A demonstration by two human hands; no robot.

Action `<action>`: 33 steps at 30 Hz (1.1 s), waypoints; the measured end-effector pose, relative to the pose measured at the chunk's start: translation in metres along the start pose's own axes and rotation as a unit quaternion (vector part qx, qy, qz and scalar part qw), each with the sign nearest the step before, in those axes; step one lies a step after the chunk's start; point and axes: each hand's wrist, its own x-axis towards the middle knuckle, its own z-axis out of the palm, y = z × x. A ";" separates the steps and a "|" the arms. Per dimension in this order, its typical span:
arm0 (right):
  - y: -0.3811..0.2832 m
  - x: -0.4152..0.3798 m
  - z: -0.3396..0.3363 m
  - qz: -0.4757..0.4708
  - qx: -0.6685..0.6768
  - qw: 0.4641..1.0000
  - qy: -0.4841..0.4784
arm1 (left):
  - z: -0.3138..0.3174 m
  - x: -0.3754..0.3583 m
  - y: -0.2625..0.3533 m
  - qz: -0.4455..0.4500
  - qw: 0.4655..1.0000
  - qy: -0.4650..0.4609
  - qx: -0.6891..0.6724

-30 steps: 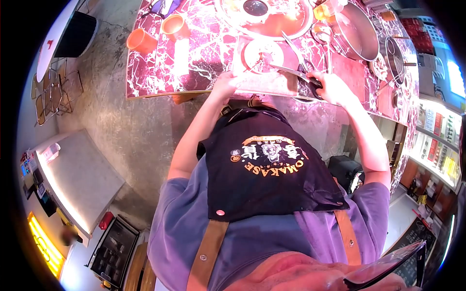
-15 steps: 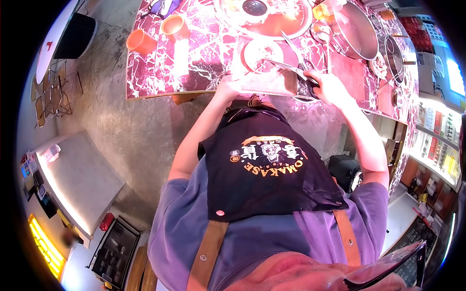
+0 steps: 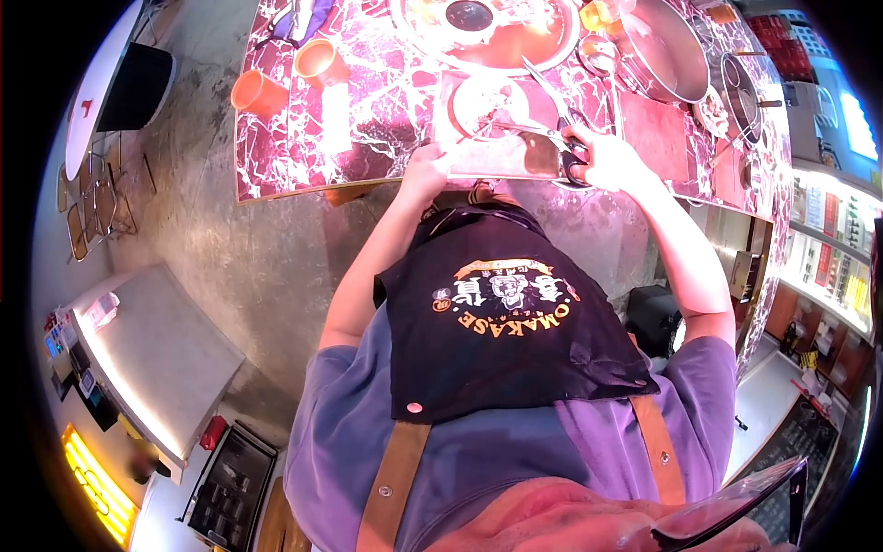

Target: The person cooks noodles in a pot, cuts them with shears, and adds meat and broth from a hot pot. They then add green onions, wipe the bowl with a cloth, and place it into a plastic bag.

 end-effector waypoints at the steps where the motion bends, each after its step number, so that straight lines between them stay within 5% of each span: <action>1: -0.004 -0.001 -0.003 0.015 -0.002 1.000 -0.004 | 0.000 0.001 0.000 0.002 1.000 0.003 0.000; 8: 0.021 -0.003 0.008 -0.064 -0.003 0.997 0.041 | -0.018 0.013 0.006 -0.012 0.990 0.009 0.143; 10: 0.020 -0.022 -0.002 -0.086 -0.008 0.995 0.055 | -0.026 0.020 0.019 0.062 0.968 -0.008 0.244; 12: 0.006 -0.044 -0.019 0.030 -0.019 0.999 0.027 | -0.028 0.031 0.035 0.118 0.955 0.000 0.272; 14: -0.005 -0.055 -0.013 0.006 -0.074 0.994 0.079 | -0.033 0.050 0.045 0.160 0.830 -0.045 0.532; 18: 0.003 -0.030 0.030 -0.067 -0.157 0.967 0.187 | 0.002 0.026 0.104 0.249 0.772 -0.049 0.584; 22: 0.008 -0.009 0.058 -0.067 -0.081 0.969 0.225 | 0.011 0.000 0.140 0.241 0.758 -0.016 0.606; 25: 0.006 -0.012 0.066 -0.036 -0.081 0.968 0.236 | -0.003 -0.014 0.156 0.119 0.695 -0.080 0.704; 27: 0.013 -0.011 0.076 -0.024 -0.084 0.964 0.250 | -0.013 -0.022 0.144 0.175 0.797 -0.027 0.577; 32: 0.024 -0.022 0.088 -0.004 0.024 0.968 0.249 | -0.023 -0.014 0.104 0.164 0.889 0.072 0.422; 33: 0.037 -0.018 0.101 0.014 0.145 0.957 0.251 | -0.026 -0.008 0.091 0.167 0.919 0.111 0.340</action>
